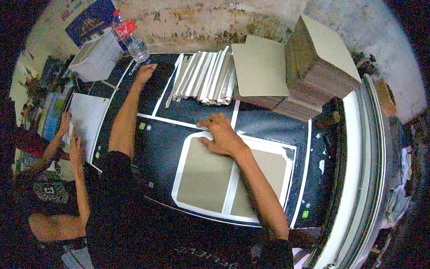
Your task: The person is manually applying glue and folding cardboard components to assemble packaging folders.
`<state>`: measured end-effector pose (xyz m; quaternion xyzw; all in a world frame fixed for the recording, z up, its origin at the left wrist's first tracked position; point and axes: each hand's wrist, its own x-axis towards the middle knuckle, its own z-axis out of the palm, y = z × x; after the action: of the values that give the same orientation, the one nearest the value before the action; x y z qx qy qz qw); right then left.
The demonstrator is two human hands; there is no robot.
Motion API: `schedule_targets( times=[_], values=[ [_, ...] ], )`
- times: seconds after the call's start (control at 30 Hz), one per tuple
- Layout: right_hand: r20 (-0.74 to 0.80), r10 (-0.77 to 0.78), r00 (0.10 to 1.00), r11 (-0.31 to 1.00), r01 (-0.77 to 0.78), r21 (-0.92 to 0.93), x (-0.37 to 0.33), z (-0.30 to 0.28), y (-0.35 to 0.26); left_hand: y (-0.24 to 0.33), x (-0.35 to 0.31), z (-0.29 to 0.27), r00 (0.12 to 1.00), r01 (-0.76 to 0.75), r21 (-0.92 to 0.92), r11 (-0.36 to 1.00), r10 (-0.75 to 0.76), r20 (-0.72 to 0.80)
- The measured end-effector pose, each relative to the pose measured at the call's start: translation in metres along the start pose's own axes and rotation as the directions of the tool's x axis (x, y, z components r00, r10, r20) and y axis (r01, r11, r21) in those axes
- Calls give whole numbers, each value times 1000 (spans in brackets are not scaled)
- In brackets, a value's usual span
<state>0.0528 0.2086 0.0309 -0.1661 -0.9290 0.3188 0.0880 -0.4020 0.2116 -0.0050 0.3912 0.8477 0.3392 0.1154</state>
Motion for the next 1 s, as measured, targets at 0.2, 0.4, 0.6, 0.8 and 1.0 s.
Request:
schedule_targets(
  times=[0.2, 0.4, 0.6, 0.8, 1.0],
  values=[
    [66, 88, 994, 990, -80, -118, -8, -7, -9, 55, -107, 28, 792, -504, 145, 851, 523, -316],
    [85, -5, 996, 1000, 3, 18, -6, -4, -9, 92, -290, 26, 878, -444, -80, 893, 451, 159],
    [21, -34, 999, 999, 35, -25, -13, 6, -4, 96, -303, 41, 849, -500, 7, 866, 488, 203],
    [54, 24, 998, 1000, -24, -2, -17, 2, -13, 93, -301, 46, 878, -412, -66, 909, 415, 238],
    [91, -9, 996, 998, 15, -68, 1, 6, -13, 91, -299, 47, 880, -390, -172, 905, 421, 219]
  ],
)
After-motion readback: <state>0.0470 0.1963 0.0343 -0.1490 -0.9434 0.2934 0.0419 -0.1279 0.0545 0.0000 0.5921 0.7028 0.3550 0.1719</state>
